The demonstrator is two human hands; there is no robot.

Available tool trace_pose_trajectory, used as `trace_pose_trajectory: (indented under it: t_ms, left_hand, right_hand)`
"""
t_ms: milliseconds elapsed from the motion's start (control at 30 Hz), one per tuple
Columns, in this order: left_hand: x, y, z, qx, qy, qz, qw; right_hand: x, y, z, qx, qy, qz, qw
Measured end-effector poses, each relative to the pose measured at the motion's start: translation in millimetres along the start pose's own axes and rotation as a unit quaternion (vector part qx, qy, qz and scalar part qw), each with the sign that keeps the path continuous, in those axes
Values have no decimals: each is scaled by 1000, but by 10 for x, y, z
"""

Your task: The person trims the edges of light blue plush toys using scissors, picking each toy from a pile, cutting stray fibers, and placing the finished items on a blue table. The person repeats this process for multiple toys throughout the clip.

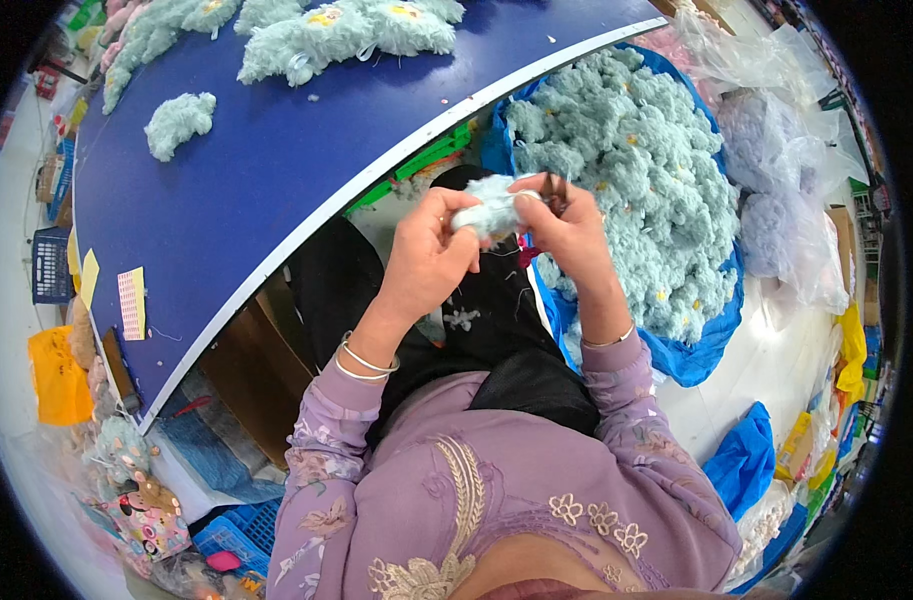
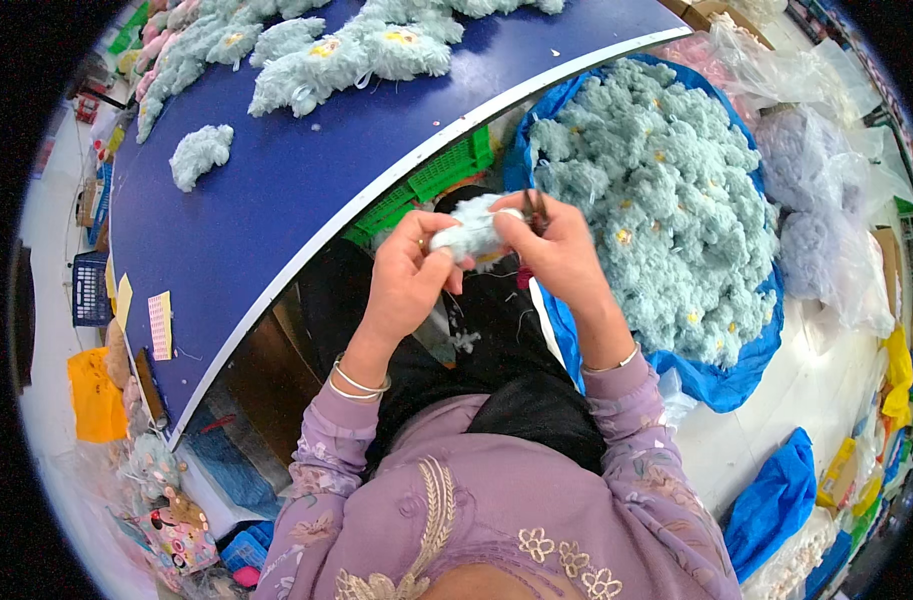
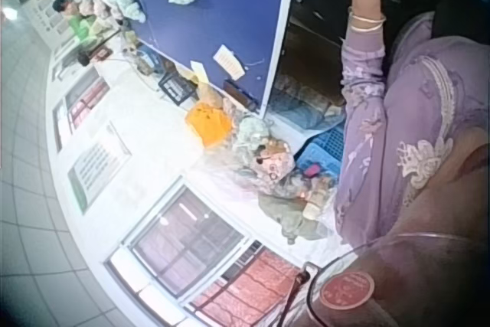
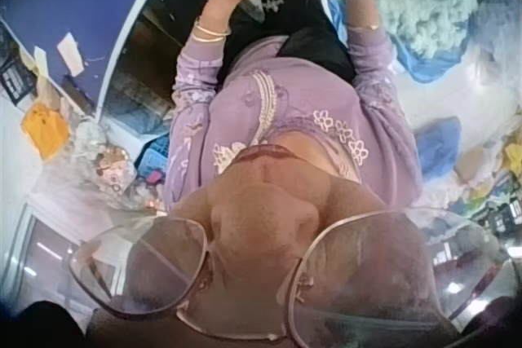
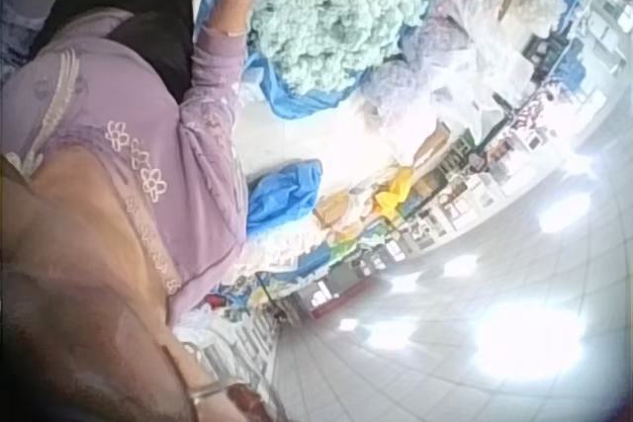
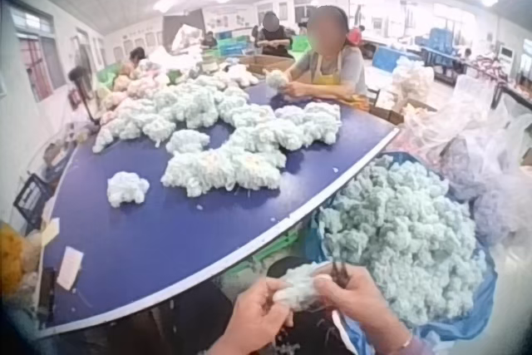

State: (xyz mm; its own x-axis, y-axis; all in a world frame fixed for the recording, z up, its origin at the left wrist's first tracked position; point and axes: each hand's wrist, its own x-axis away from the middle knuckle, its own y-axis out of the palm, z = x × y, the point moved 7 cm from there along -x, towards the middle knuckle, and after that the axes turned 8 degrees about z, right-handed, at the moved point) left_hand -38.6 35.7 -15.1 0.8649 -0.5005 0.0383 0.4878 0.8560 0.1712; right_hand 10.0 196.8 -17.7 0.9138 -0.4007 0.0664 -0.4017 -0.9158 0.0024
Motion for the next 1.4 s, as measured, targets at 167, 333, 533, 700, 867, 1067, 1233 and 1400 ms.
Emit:
trace_pose_trajectory:
  t_ms: [167,333,533,700,867,1067,1233,1400]
  left_hand:
    - [-475,-297,400,-144,112,44,982]
    - [-1287,-480,940,-441,404,162,785]
    - [-2128,-333,590,-652,225,136,711]
    - [-2080,-314,595,-679,348,135,632]
    - [-1366,-499,687,-468,318,161,809]
    - [-369,-378,807,-266,342,-13,901]
    - [-22,-649,848,-227,271,-32,935]
    - [96,-917,864,-231,362,128,894]
  right_hand:
    - [-63,-1066,-319,173,-156,284,930]
    - [119,-1086,-696,47,-160,314,935]
    - [59,-101,-504,52,-99,80,991]
    - [-28,-155,-329,83,-108,89,987]
    - [-292,-305,-71,-25,-55,90,994]
    - [-414,193,-321,-114,-2,-6,993]
    - [-406,328,-247,-58,-61,-17,996]
    - [-326,606,-323,-57,-54,-90,993]
